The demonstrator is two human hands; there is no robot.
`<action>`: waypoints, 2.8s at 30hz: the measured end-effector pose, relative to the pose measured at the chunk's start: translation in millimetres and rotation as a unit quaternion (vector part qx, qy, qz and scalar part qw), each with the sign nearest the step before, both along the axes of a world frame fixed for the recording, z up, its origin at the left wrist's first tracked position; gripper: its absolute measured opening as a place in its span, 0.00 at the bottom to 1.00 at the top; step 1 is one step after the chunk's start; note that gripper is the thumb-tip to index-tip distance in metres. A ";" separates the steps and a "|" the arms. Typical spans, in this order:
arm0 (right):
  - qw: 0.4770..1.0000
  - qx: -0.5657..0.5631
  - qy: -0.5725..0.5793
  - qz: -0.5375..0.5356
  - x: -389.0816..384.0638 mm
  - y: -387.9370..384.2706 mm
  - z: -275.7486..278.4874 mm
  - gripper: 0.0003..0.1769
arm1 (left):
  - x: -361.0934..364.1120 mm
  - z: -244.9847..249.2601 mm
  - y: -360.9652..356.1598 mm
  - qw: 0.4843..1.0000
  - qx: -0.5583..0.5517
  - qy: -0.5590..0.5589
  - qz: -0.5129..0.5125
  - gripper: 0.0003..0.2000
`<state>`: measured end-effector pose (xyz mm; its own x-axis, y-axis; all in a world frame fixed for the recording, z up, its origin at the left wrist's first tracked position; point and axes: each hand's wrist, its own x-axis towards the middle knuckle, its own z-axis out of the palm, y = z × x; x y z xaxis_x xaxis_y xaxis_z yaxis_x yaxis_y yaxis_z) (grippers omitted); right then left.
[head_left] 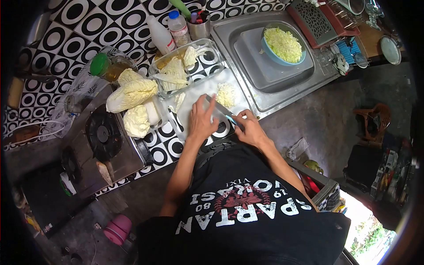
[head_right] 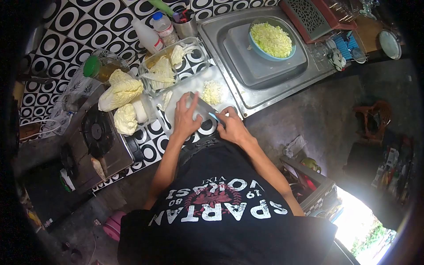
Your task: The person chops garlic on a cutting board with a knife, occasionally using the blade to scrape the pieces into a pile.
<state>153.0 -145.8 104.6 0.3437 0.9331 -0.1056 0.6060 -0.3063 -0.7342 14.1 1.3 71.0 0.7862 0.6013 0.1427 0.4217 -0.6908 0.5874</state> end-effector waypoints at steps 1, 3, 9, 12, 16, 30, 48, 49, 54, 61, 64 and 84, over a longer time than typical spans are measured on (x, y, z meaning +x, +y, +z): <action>1.000 0.001 0.002 0.013 -1.2 2.5 1.1 0.22 | 0.5 4.5 -4.6 0.999 -0.026 -0.008 -0.033 0.34; 1.000 0.002 0.004 0.028 -3.7 5.2 0.7 0.21 | 1.0 7.3 -12.1 0.997 0.006 -0.006 -0.082 0.32; 0.999 -0.022 0.006 0.035 0.7 0.7 1.3 0.14 | 2.7 7.5 -15.7 0.986 0.011 0.069 -0.152 0.28; 0.999 -0.031 -0.008 0.037 5.5 -8.0 5.6 0.13 | 3.3 -4.7 -5.7 0.988 0.001 0.057 -0.145 0.30; 0.999 -0.038 -0.019 0.013 14.7 -21.7 19.1 0.13 | 3.6 -20.7 14.4 0.989 0.022 0.080 -0.120 0.33; 0.993 0.040 0.080 -0.075 11.9 -35.8 14.7 0.17 | 12.3 -28.5 9.7 0.616 -0.722 -0.296 0.108 0.32; 0.986 0.045 0.139 -0.085 5.4 -28.7 -45.0 0.16 | -6.3 -23.4 2.8 0.378 -0.836 -0.344 0.200 0.34; 0.977 0.008 0.165 -0.136 5.3 -28.5 -42.4 0.16 | -9.0 -23.1 5.7 0.413 -0.817 -0.348 0.200 0.34; 0.970 -0.041 0.235 -0.050 10.7 -32.4 -66.6 0.15 | -33.2 -26.3 18.5 0.629 -0.657 -0.322 0.264 0.30; 0.972 0.010 0.206 -0.112 6.8 -16.2 -98.4 0.16 | -65.2 -51.0 34.3 0.815 -0.416 -0.251 0.316 0.18; 0.979 0.032 0.194 -0.055 6.4 -13.3 -90.8 0.16 | -68.7 -47.8 33.3 0.926 -0.237 -0.085 0.283 0.17; 0.990 0.034 0.107 -0.090 -10.3 6.0 -73.1 0.15 | -44.2 -49.6 62.5 0.978 -0.028 0.029 0.206 0.08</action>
